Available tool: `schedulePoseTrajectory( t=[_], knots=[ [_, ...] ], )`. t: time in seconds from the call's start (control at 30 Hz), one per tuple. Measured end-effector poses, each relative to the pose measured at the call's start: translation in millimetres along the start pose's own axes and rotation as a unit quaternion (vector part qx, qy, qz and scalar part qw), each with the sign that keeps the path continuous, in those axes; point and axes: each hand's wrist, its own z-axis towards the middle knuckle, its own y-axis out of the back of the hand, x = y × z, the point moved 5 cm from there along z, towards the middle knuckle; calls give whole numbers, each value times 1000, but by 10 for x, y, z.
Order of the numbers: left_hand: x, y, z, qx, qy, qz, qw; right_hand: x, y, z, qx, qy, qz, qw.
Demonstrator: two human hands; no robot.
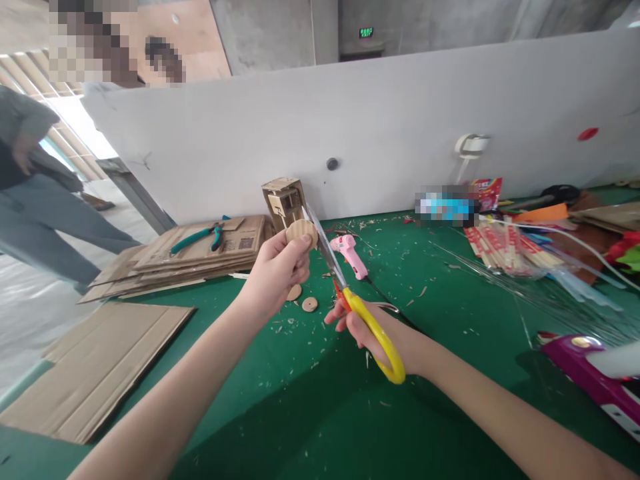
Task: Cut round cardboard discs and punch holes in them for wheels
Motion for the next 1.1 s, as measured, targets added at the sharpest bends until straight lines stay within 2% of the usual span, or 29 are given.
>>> schedulePoseTrajectory(
  t=[0.2, 0.43, 0.7, 1.1],
  knots=[
    [-6, 44, 23, 6, -17, 15, 1000, 44, 0, -11, -8, -7, 5, 1000],
    [18, 81, 28, 25, -16, 33, 999, 222, 70, 13, -22, -4, -102, 995],
    [1, 104, 34, 29, -20, 61, 998, 120, 31, 27, -45, -22, -140, 989],
    [17, 61, 36, 46, -40, 67, 996, 122, -22, 21, -52, -36, -73, 995]
  ],
)
